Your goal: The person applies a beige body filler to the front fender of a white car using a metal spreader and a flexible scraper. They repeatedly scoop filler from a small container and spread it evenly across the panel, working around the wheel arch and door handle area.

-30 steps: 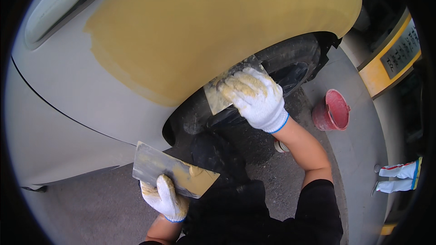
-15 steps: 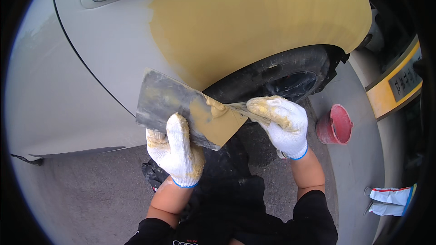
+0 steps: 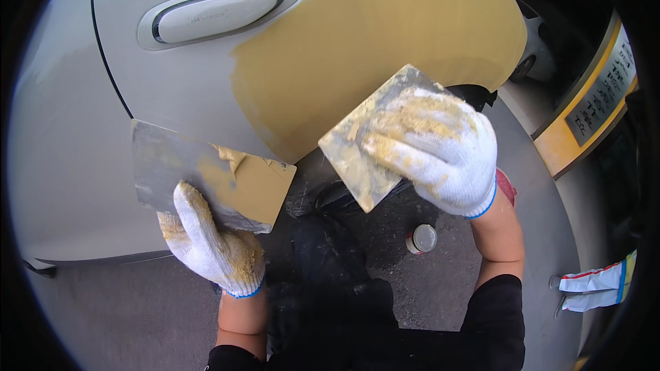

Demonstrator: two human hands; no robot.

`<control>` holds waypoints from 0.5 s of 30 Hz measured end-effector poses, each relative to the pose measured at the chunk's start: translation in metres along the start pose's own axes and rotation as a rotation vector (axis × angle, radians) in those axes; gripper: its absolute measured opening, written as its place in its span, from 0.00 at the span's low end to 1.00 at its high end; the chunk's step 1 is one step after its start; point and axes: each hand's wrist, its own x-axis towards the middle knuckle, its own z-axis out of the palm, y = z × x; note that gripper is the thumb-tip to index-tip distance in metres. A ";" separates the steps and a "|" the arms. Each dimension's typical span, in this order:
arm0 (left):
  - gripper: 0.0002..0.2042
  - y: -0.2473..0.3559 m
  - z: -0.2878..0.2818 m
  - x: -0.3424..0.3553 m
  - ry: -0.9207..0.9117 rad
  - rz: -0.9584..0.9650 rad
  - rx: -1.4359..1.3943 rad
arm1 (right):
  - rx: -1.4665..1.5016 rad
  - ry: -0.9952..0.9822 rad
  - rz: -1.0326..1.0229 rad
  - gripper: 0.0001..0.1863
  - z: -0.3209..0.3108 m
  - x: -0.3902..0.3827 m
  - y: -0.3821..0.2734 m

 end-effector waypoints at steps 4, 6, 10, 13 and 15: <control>0.16 -0.002 -0.013 -0.012 -0.012 -0.044 0.054 | -0.290 0.240 -0.131 0.24 -0.005 0.050 0.061; 0.17 -0.004 -0.017 -0.019 -0.030 -0.065 0.117 | -0.317 0.212 -0.155 0.25 -0.003 0.063 0.076; 0.18 -0.005 -0.023 -0.026 -0.080 -0.137 0.130 | -0.175 0.202 -0.108 0.19 0.004 0.083 0.088; 0.18 -0.009 -0.027 -0.030 -0.071 -0.167 0.147 | -0.040 0.167 -0.081 0.22 0.007 0.088 0.088; 0.19 -0.012 -0.030 -0.032 -0.079 -0.175 0.160 | -0.049 0.138 -0.077 0.22 0.009 0.087 0.088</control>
